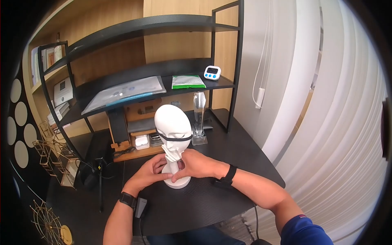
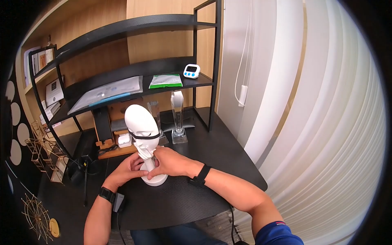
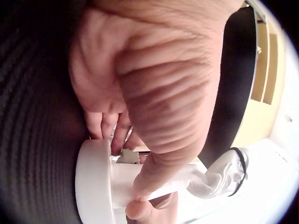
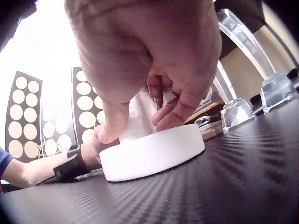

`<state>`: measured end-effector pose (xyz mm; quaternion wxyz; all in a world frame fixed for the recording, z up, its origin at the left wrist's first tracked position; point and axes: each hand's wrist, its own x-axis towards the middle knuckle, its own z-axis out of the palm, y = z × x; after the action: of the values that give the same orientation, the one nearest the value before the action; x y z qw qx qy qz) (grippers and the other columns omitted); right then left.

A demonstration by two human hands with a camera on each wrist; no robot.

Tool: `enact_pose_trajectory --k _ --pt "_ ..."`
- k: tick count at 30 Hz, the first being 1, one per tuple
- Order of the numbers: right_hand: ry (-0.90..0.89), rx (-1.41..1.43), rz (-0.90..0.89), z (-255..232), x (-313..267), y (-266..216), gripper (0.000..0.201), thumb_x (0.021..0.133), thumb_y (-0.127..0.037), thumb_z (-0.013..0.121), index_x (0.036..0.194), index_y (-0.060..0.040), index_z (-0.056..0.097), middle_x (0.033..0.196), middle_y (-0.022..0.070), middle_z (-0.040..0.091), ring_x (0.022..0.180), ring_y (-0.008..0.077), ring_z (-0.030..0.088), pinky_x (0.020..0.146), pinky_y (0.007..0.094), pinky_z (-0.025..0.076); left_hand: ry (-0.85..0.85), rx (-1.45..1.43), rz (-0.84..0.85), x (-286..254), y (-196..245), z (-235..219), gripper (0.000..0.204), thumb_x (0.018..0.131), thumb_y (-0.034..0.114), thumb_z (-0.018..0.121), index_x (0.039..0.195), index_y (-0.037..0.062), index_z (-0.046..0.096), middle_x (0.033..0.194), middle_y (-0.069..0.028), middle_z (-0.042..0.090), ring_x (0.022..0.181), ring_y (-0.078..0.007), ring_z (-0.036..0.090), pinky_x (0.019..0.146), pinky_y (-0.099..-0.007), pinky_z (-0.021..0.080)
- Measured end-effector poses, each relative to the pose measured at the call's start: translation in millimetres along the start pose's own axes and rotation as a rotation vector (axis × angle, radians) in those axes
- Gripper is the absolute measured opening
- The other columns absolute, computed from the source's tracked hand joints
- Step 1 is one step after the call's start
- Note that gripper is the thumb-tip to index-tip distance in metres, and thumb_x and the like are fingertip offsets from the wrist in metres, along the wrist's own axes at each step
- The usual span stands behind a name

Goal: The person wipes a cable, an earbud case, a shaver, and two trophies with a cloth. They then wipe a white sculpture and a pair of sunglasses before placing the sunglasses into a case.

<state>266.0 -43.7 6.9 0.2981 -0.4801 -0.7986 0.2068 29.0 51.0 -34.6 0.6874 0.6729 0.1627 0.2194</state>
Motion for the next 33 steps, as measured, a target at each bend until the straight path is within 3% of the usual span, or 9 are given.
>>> enact_pose_trajectory --k 1,11,17,25,33 --pt "0.061 0.004 -0.035 0.9 -0.4 -1.0 0.059 0.077 -0.042 0.100 0.086 0.0073 0.068 0.081 0.0173 0.070 0.078 0.0313 0.070 0.073 0.0413 0.056 -0.022 0.002 0.019 0.2 0.8 0.7 0.085 0.090 -0.001 0.088 0.162 -0.0001 0.044 0.158 -0.0133 0.056 0.149 -0.0223 0.053 0.127 -0.0378 0.043" --pt "0.111 0.009 -0.077 2.1 0.0 -4.2 0.056 0.079 -0.040 0.099 0.087 0.0070 0.070 0.079 0.0153 0.069 0.075 0.0296 0.070 0.072 0.0415 0.056 -0.008 0.009 -0.009 -1.6 4.7 1.5 0.075 0.095 0.005 0.086 0.159 0.0005 0.048 0.158 -0.0114 0.057 0.149 -0.0222 0.053 0.128 -0.0374 0.041" --pt "0.021 0.028 -0.027 -1.3 -0.3 -4.6 0.052 0.083 -0.037 0.097 0.095 0.0070 0.072 0.080 0.0138 0.069 0.075 0.0271 0.069 0.072 0.0406 0.056 -0.010 0.049 0.008 -0.5 0.4 -0.2 0.071 0.099 0.013 0.085 0.158 0.0002 0.049 0.156 -0.0119 0.059 0.148 -0.0216 0.054 0.127 -0.0372 0.041" --pt "-0.072 0.144 0.025 -7.1 -1.2 -0.9 0.054 0.089 -0.032 0.093 0.118 0.0065 0.069 0.094 0.0140 0.071 0.085 0.0252 0.069 0.078 0.0389 0.056 0.020 0.081 -0.020 -1.6 1.6 1.4 0.071 0.101 0.016 0.084 0.160 0.0000 0.048 0.157 -0.0124 0.058 0.149 -0.0223 0.053 0.126 -0.0387 0.041" --pt "-0.001 0.052 -0.024 1.3 -2.8 -0.1 0.063 0.088 -0.038 0.094 0.124 0.0062 0.067 0.102 0.0181 0.067 0.091 0.0296 0.068 0.083 0.0427 0.056 0.031 0.094 -0.023 -4.7 7.7 6.0 0.072 0.102 0.017 0.082 0.162 0.0014 0.047 0.160 -0.0119 0.056 0.150 -0.0220 0.051 0.127 -0.0383 0.040"
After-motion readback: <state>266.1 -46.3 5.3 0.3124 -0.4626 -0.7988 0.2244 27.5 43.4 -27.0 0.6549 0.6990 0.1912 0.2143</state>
